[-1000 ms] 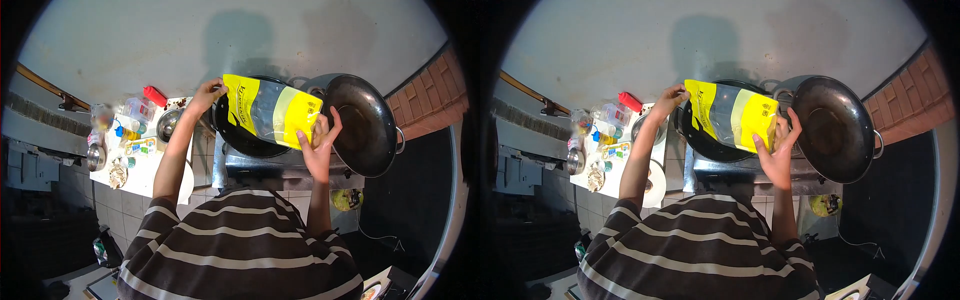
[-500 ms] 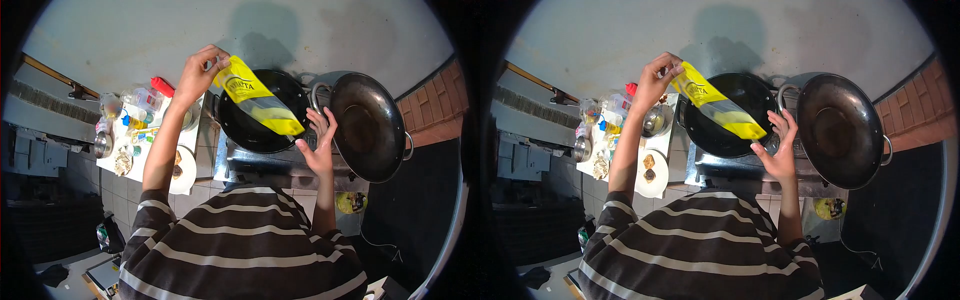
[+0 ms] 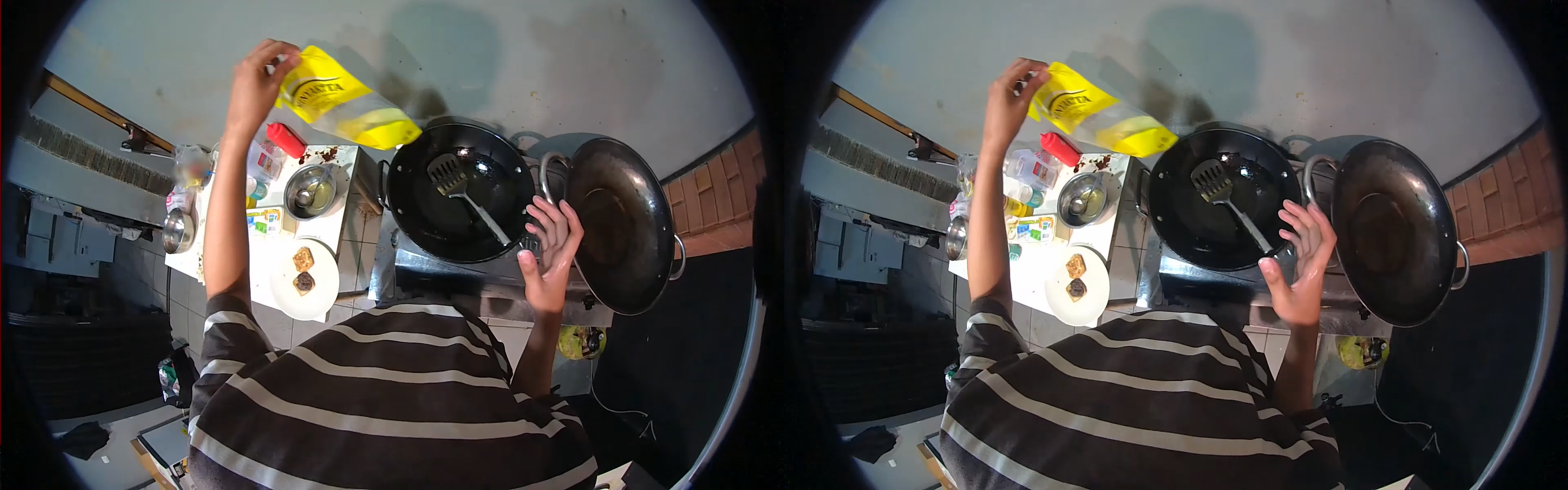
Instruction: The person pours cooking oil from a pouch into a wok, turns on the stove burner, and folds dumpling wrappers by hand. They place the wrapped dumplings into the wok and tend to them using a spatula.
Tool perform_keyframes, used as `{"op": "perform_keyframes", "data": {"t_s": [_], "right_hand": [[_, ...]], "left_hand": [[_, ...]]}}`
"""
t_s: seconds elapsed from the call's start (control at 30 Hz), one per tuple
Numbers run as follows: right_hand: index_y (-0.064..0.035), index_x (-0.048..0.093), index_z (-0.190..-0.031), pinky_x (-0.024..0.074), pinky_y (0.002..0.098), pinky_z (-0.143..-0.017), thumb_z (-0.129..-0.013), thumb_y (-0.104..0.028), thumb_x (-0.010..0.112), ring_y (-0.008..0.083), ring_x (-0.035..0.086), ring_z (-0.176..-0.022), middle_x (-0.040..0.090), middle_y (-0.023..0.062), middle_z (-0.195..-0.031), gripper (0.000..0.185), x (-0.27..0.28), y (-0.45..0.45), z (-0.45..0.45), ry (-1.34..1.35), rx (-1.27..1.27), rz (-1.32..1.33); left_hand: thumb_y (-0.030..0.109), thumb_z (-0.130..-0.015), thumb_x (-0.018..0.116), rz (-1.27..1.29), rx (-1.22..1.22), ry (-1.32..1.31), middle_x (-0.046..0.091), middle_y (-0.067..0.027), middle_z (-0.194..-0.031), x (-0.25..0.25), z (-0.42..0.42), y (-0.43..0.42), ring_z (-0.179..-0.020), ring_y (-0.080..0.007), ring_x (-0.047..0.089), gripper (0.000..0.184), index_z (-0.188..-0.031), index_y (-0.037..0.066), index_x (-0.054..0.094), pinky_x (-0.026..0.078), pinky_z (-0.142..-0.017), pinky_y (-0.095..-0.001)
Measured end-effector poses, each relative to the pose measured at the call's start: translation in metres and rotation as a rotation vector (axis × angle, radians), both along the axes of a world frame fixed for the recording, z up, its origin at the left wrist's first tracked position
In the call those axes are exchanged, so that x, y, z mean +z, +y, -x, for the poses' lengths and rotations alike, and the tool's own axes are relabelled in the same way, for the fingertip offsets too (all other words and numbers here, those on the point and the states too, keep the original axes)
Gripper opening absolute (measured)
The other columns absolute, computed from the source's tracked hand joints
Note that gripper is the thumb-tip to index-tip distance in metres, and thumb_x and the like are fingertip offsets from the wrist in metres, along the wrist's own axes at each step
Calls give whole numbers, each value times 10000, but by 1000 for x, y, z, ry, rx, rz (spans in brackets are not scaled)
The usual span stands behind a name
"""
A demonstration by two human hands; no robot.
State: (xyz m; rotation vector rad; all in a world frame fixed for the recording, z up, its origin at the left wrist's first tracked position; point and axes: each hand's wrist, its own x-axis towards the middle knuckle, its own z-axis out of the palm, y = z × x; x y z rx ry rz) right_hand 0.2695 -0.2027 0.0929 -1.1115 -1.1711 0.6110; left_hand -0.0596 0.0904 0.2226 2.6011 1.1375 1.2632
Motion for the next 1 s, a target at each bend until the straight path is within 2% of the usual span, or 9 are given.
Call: {"op": "perform_keyframes", "data": {"t_s": [0.07,0.1,0.17,0.27,0.37,0.53,0.67,0.73,1.0], "right_hand": [[-28,218,-1426,356,403,-1018,-801,-248,739,307,468,-1244,431,229,-1370,843,4,4,14,10,5,-15],[-29,221,-1422,355,403,-1018,-794,-235,739,306,468,-1245,433,228,-1367,839,8,8,22,8,10,-19],[-30,223,-1422,355,402,-1018,-792,-227,738,306,467,-1245,434,228,-1366,838,9,16,37,-4,30,-16],[-31,227,-1420,360,402,-1014,-791,-195,731,301,469,-1242,436,227,-1364,822,11,31,63,-17,59,4],[-32,243,-1418,375,398,-1006,-792,-143,704,288,476,-1230,448,213,-1353,786,8,45,87,-22,75,24],[-22,255,-1415,379,410,-1015,-780,-109,688,272,474,-1238,451,191,-1359,774,-1,66,129,-85,67,140],[-10,267,-1405,393,403,-1013,-833,-207,717,272,469,-1257,460,184,-1355,754,-6,83,158,-101,93,166],[-9,274,-1402,396,404,-1009,-847,-290,728,275,477,-1248,463,185,-1353,770,-8,90,169,-130,113,152],[-27,282,-1400,394,407,-1008,-844,-336,729,284,479,-1245,461,184,-1357,777,-13,102,196,-119,132,193]], "left_hand": [[134,-873,663,-50,128,94,653,-74,-882,1,32,13,-687,-171,562,143,-960,21,673,457,-642,-280],[138,-875,653,-73,186,116,653,-85,-884,0,45,18,-679,-204,569,133,-957,36,679,466,-648,-298],[132,-871,652,-66,228,121,656,-86,-885,-13,76,36,-681,-213,575,129,-955,38,679,471,-653,-310],[108,-865,637,-33,306,136,657,-92,-896,-44,116,57,-721,-254,615,115,-948,41,678,485,-677,-353],[159,-894,579,-28,436,187,646,-90,-950,-84,147,75,-838,-347,640,119,-915,96,677,499,-703,-434],[158,-909,528,84,568,289,623,-95,-998,-149,181,99,-863,-354,641,150,-956,101,658,512,-723,-454],[135,-913,523,104,594,318,628,-112,-1002,-174,197,101,-834,-373,645,144,-968,92,648,519,-707,-458],[79,-871,504,133,643,411,595,-115,-1036,-176,201,98,-839,-373,650,178,-1000,88,627,537,-712,-456],[54,-858,515,154,581,514,577,-118,-1004,-197,195,97,-940,-308,630,178,-1005,61,615,545,-758,-424]]}}
